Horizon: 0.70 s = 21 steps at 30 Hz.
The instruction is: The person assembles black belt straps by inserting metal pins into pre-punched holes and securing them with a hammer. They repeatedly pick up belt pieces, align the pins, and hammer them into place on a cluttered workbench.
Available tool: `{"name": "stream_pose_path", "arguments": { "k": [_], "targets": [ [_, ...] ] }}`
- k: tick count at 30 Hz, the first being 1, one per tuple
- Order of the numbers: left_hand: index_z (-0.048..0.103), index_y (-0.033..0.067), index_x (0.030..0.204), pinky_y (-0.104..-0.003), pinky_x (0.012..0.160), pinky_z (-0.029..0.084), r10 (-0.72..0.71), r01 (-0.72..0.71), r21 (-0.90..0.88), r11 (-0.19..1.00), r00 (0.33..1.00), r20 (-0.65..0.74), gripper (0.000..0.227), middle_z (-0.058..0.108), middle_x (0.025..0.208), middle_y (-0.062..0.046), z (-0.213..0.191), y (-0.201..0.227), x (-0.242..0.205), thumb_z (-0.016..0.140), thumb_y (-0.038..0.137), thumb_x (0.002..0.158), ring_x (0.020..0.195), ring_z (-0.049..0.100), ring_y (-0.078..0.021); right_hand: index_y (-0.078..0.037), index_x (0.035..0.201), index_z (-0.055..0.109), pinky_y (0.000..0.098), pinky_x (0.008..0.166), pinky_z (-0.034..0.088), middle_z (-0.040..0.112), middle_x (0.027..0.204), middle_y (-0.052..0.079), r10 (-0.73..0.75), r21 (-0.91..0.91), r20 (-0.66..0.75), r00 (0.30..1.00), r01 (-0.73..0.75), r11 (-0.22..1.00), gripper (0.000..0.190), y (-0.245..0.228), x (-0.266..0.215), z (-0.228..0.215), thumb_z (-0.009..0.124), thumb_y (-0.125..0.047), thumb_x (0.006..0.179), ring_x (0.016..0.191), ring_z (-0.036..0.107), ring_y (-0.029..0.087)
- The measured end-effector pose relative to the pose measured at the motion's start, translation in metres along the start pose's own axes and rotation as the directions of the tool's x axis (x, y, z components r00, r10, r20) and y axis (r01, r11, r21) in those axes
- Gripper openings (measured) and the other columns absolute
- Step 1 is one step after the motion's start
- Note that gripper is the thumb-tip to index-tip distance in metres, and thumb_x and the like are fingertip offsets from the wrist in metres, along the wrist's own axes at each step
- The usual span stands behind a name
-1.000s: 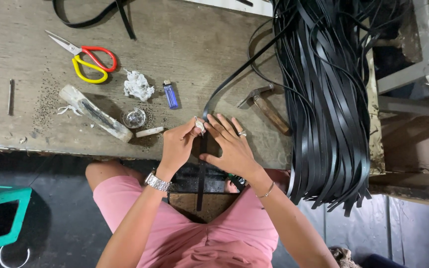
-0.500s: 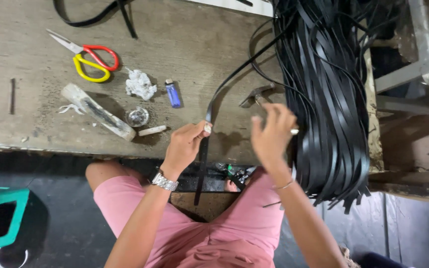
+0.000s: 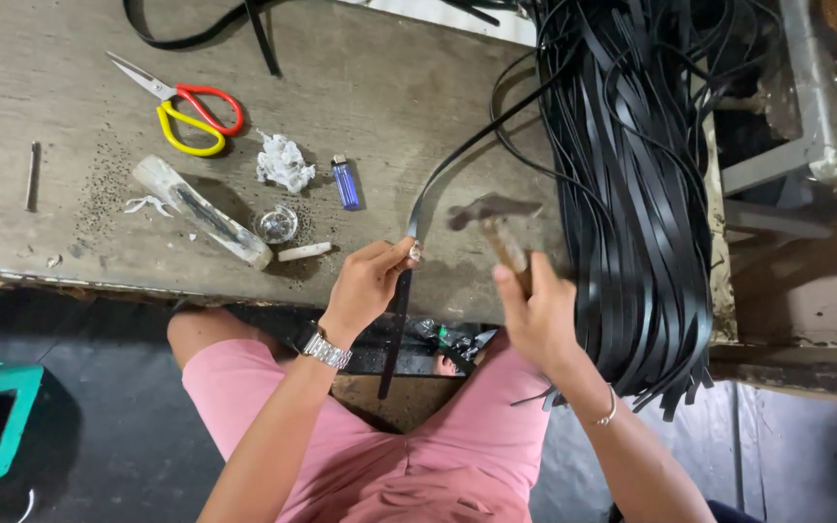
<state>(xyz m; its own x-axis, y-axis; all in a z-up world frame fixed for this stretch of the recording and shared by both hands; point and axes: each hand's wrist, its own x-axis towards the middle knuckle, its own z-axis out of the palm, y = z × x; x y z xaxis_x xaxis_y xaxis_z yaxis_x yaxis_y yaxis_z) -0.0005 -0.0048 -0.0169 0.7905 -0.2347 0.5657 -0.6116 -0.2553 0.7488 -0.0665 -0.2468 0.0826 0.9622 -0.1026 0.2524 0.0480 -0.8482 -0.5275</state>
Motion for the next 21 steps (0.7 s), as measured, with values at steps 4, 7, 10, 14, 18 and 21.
{"name": "stream_pose_path", "arguments": {
  "k": [4, 7, 10, 14, 18, 21],
  "targets": [
    [0.072, -0.0049, 0.123, -0.031, 0.06, 0.056, 0.029, -0.029, 0.004, 1.0, 1.0, -0.006, 0.032, 0.069, 0.076, -0.014, -0.002, 0.004, 0.001, 0.067, -0.011, 0.093, 0.072, 0.071, -0.027, -0.016, 0.095, 0.06, 0.0481, 0.058, 0.053, 0.063, 0.056, 0.015, -0.115, -0.056, 0.068, 0.991, 0.119, 0.991, 0.036, -0.018, -0.01, 0.003, 0.062, -0.052, 0.096, 0.062, 0.07, 0.042],
    [0.072, -0.0029, 0.125, -0.031, 0.062, 0.058, 0.063, -0.064, 0.047, 0.997, 0.998, 0.013, 0.034, 0.071, 0.077, -0.012, -0.001, 0.003, 0.003, 0.067, -0.01, 0.092, 0.073, 0.071, -0.0255, -0.017, 0.097, 0.063, 0.0441, 0.056, 0.055, 0.062, 0.053, 0.015, -0.215, -0.158, 0.051, 0.975, 0.22, 0.963, 0.039, -0.021, -0.008, 0.001, 0.064, -0.056, 0.095, 0.058, 0.071, 0.04],
    [0.073, 0.0002, 0.119, -0.029, 0.066, 0.059, 0.067, -0.072, 0.106, 0.992, 0.997, 0.046, 0.029, 0.068, 0.076, -0.007, -0.002, 0.002, 0.0, 0.067, -0.009, 0.092, 0.073, 0.071, -0.0205, -0.018, 0.092, 0.061, 0.0454, 0.053, 0.052, 0.062, 0.054, 0.016, -0.16, -0.05, 0.011, 0.987, 0.16, 0.986, 0.036, -0.013, -0.012, -0.004, 0.062, -0.054, 0.095, 0.06, 0.069, 0.041],
    [0.074, -0.0031, 0.121, -0.027, 0.066, 0.057, 0.024, -0.025, 0.036, 0.999, 0.999, 0.027, 0.03, 0.072, 0.079, -0.011, -0.001, -0.004, -0.001, 0.07, -0.009, 0.092, 0.073, 0.072, -0.0226, -0.014, 0.1, 0.058, 0.042, 0.052, 0.054, 0.063, 0.058, 0.014, -0.075, -0.171, -0.039, 0.996, 0.068, 0.983, 0.048, -0.004, -0.017, 0.005, 0.052, -0.062, 0.096, 0.058, 0.071, 0.038],
    [0.073, -0.0063, 0.121, -0.03, 0.064, 0.058, 0.012, -0.011, -0.01, 1.0, 0.999, 0.037, 0.032, 0.073, 0.078, -0.015, -0.003, 0.002, -0.001, 0.069, -0.011, 0.09, 0.071, 0.071, -0.0248, -0.012, 0.094, 0.063, 0.0457, 0.056, 0.052, 0.062, 0.059, 0.02, -0.072, 0.046, 0.153, 0.986, 0.065, 0.997, 0.04, -0.03, -0.006, -0.008, 0.062, -0.052, 0.096, 0.065, 0.071, 0.044],
    [0.073, -0.0061, 0.12, -0.03, 0.063, 0.057, -0.016, 0.017, -0.028, 0.999, 0.999, 0.039, 0.031, 0.073, 0.08, -0.017, -0.005, 0.001, 0.0, 0.069, -0.011, 0.09, 0.073, 0.073, -0.0259, -0.016, 0.11, 0.061, 0.0565, 0.068, 0.053, 0.065, 0.066, 0.026, 0.021, -0.203, 0.015, 1.0, -0.018, 0.979, 0.049, 0.01, 0.009, 0.014, 0.057, -0.064, 0.097, 0.073, 0.071, 0.048]
  ]
}}
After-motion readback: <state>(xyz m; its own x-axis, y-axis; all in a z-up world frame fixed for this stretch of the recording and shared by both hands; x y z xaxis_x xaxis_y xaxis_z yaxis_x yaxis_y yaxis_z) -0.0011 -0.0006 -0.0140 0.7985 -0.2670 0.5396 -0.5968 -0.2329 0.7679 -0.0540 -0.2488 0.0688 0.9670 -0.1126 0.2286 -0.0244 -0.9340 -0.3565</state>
